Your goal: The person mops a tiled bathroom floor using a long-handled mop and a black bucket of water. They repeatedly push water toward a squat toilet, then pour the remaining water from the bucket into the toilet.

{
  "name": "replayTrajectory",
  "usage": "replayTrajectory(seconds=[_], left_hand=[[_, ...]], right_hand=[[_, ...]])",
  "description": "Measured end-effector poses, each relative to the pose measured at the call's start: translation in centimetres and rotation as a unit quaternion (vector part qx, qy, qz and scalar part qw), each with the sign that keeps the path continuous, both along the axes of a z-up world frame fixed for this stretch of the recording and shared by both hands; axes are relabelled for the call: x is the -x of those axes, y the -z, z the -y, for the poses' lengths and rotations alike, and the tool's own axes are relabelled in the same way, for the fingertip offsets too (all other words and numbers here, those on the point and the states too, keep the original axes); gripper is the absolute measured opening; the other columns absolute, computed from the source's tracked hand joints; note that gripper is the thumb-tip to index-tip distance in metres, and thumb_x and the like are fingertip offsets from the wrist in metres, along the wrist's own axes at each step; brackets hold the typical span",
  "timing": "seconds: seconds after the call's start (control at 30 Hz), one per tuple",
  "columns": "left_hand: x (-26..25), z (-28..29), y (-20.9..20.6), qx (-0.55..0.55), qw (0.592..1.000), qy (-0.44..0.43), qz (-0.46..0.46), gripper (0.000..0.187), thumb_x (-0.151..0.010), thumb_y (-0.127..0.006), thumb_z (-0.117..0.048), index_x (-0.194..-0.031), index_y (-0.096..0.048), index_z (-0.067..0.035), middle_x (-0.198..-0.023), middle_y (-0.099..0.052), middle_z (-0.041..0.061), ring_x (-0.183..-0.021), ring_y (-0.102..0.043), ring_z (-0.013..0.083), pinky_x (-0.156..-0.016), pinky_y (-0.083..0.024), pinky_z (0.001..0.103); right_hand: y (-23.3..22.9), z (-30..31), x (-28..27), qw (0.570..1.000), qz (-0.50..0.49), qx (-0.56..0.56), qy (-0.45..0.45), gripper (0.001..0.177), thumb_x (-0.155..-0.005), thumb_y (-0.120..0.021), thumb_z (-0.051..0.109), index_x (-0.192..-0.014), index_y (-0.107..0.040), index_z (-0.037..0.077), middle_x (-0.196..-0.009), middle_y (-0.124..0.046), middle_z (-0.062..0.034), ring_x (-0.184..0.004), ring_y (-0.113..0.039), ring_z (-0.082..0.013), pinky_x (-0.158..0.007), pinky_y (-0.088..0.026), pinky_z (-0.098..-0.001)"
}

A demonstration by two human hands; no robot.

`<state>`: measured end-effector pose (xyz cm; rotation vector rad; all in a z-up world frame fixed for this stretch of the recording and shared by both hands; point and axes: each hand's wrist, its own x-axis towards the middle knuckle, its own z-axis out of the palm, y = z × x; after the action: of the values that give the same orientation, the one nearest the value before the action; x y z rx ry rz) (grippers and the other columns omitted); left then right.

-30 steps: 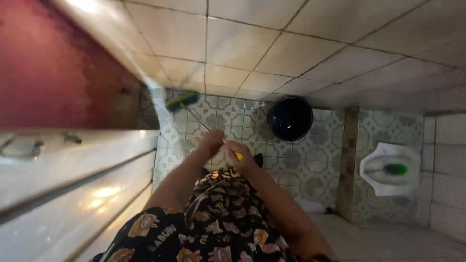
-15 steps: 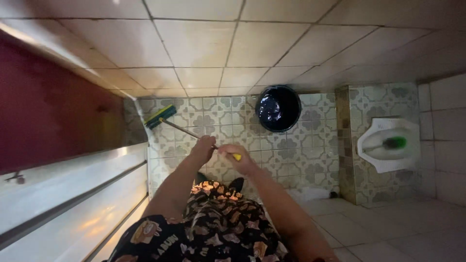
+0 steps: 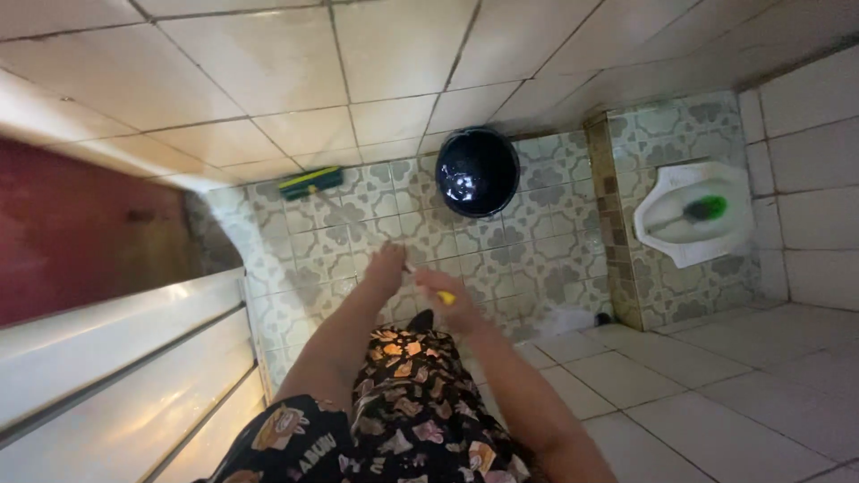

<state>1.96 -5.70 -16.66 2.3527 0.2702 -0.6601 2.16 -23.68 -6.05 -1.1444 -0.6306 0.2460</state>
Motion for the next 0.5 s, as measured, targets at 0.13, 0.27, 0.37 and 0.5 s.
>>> replayTrajectory(seconds=[0.13, 0.27, 0.37, 0.5], left_hand=[[2.1, 3.7, -0.4, -0.006, 0.992, 0.097, -0.082, 0.026, -0.105, -0.050, -0.011, -0.130, -0.057, -0.010, -0.137, -0.056, 0.007, -0.131, -0.056, 0.0257, -0.098, -0.057, 0.050], [4.1, 7.2, -7.2, 0.184, 0.974, 0.134, -0.019, 0.031, -0.106, -0.039, -0.012, -0.134, -0.049, -0.006, -0.138, -0.052, 0.019, -0.137, -0.048, 0.0388, -0.106, -0.049, 0.061], [2.8, 4.3, -6.4, 0.245, 0.958, 0.102, 0.108, 0.026, -0.108, -0.039, -0.021, -0.111, -0.058, -0.004, -0.104, -0.061, 0.021, -0.104, -0.065, 0.0410, -0.090, -0.053, 0.056], [0.6, -1.3, -6.1, -0.109, 0.942, 0.316, 0.027, 0.028, -0.109, -0.042, -0.021, -0.130, -0.060, -0.017, -0.134, -0.061, 0.010, -0.128, -0.054, 0.0304, -0.112, -0.037, 0.051]], right_hand=[[-4.0, 2.6, 3.4, 0.985, -0.029, 0.166, 0.047, 0.021, -0.099, -0.067, 0.006, -0.117, -0.076, -0.002, -0.108, -0.076, -0.0230, -0.109, -0.067, -0.0467, -0.096, -0.052, -0.0659], [-5.8, 6.9, 7.4, 0.958, -0.058, 0.251, 0.130, 0.014, -0.097, -0.068, 0.003, -0.104, -0.078, -0.004, -0.108, -0.078, -0.0237, -0.106, -0.073, -0.0383, -0.093, -0.056, -0.0585], [-9.4, 2.3, 6.1, 0.950, -0.056, 0.272, 0.142, 0.019, -0.099, -0.061, 0.003, -0.105, -0.078, -0.005, -0.104, -0.076, -0.0267, -0.103, -0.070, -0.0473, -0.090, -0.056, -0.0610], [-6.6, -4.5, 8.3, 0.912, 0.084, 0.368, 0.160, 0.021, -0.088, -0.066, 0.003, -0.106, -0.073, -0.006, -0.099, -0.073, -0.0315, -0.094, -0.067, -0.0551, -0.080, -0.054, -0.0648]])
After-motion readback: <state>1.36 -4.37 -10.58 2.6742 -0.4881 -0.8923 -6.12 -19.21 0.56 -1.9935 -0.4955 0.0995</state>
